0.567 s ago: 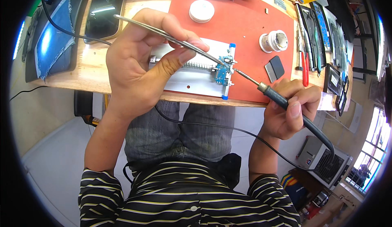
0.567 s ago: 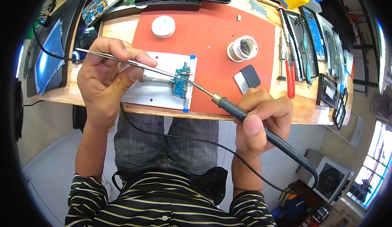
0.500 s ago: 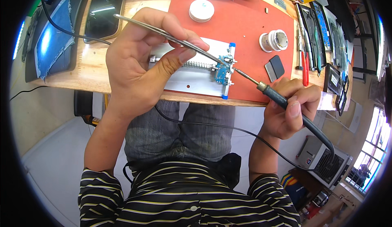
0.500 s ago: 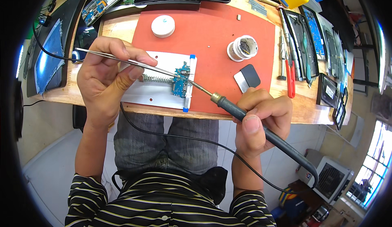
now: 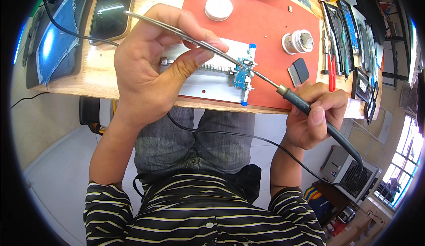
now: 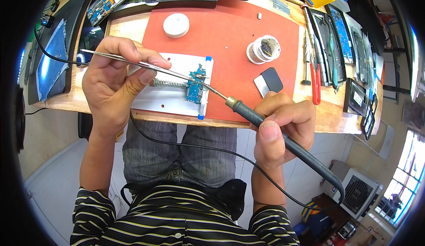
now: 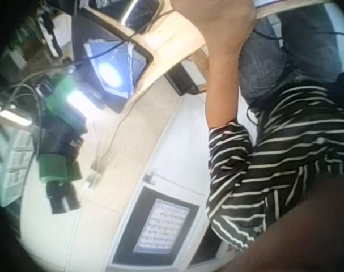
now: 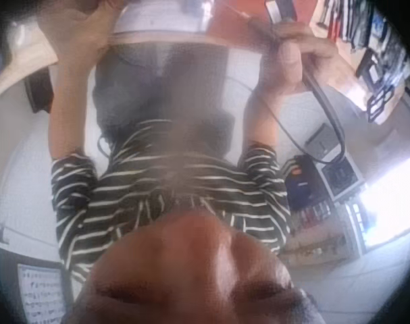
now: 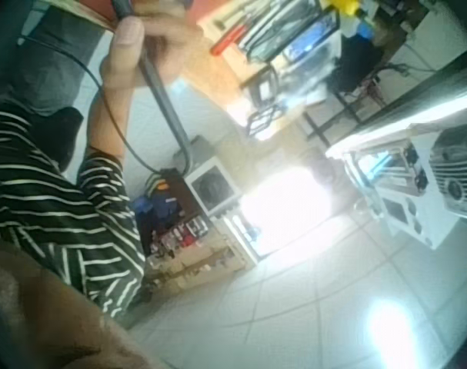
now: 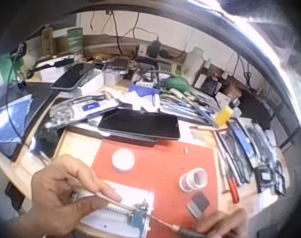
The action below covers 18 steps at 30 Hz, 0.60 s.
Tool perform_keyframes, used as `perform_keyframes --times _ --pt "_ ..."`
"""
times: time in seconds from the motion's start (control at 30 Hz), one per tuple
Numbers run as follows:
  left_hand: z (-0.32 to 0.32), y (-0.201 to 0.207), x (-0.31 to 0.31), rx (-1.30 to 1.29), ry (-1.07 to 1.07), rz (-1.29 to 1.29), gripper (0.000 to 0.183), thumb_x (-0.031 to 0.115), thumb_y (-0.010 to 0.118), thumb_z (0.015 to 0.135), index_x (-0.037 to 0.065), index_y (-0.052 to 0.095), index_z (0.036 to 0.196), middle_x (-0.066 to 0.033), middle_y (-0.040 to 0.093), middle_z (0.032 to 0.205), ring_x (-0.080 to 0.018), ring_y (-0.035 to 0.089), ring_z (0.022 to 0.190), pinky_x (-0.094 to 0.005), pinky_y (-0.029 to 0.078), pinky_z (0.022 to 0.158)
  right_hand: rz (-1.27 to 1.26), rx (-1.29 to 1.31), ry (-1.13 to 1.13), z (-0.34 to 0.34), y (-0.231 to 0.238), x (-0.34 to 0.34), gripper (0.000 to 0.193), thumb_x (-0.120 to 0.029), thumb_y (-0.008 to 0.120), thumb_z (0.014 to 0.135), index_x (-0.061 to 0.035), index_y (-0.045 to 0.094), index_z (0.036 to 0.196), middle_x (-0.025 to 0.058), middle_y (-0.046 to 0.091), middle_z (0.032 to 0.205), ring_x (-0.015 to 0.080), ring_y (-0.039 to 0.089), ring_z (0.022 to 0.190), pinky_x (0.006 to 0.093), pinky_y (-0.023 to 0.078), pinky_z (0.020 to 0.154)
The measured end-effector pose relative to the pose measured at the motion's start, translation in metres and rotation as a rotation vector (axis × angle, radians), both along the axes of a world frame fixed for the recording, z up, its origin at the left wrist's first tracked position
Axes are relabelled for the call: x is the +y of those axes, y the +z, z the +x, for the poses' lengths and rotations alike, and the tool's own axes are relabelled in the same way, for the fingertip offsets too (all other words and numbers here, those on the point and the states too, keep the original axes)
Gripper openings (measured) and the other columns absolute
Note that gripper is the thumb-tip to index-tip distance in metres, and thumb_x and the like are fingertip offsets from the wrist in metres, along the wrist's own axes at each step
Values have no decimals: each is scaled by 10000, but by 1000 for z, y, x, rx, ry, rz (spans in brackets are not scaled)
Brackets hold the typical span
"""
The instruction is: The person solders a small blue circuit board held in a white fixture. They use a soldering iron and tweezers to apply solder to multiple points on the board, then use tweezers to adjust components. The person briefly reaches into a drawer unit to retrieve additional parts.
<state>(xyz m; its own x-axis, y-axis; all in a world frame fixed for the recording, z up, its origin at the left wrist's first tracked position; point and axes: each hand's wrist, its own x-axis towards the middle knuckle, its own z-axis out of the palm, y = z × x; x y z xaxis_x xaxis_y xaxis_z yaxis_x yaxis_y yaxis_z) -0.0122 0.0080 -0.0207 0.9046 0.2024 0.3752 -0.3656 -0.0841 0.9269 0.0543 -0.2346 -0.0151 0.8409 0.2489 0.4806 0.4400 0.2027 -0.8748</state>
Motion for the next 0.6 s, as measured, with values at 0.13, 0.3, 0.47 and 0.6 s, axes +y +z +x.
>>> perform_keyframes --times 0.13,0.3,0.47,0.6 --pt "0 0 0 6 4 16 295 -114 649 877 34 495 1080 -156 668 1003 -248 688 996 -318 541 846 -13 -6 3 0 0 0 271 -216 663 881 -63 440 877 99 544 639 112 451 501 252 394 501" --pt "0 0 0 11 11 29 295 -111 652 877 34 495 1080 -156 670 1001 -242 688 996 -303 539 819 -22 -12 13 0 0 -1 271 -208 671 880 -58 445 881 100 552 652 106 446 516 251 388 513" --pt "0 0 1 4 4 40 296 -104 655 879 37 493 1082 -164 677 1003 -234 689 993 -286 534 797 -30 -11 12 -1 0 -1 270 -208 667 884 -55 444 879 107 554 653 102 439 517 249 384 508" --pt "0 1 1 7 4 26 290 -88 663 882 44 494 1078 -173 689 1008 -224 687 988 -272 527 778 -33 -12 16 -1 0 0 267 -206 662 883 -55 442 880 112 556 653 103 439 519 250 383 507"
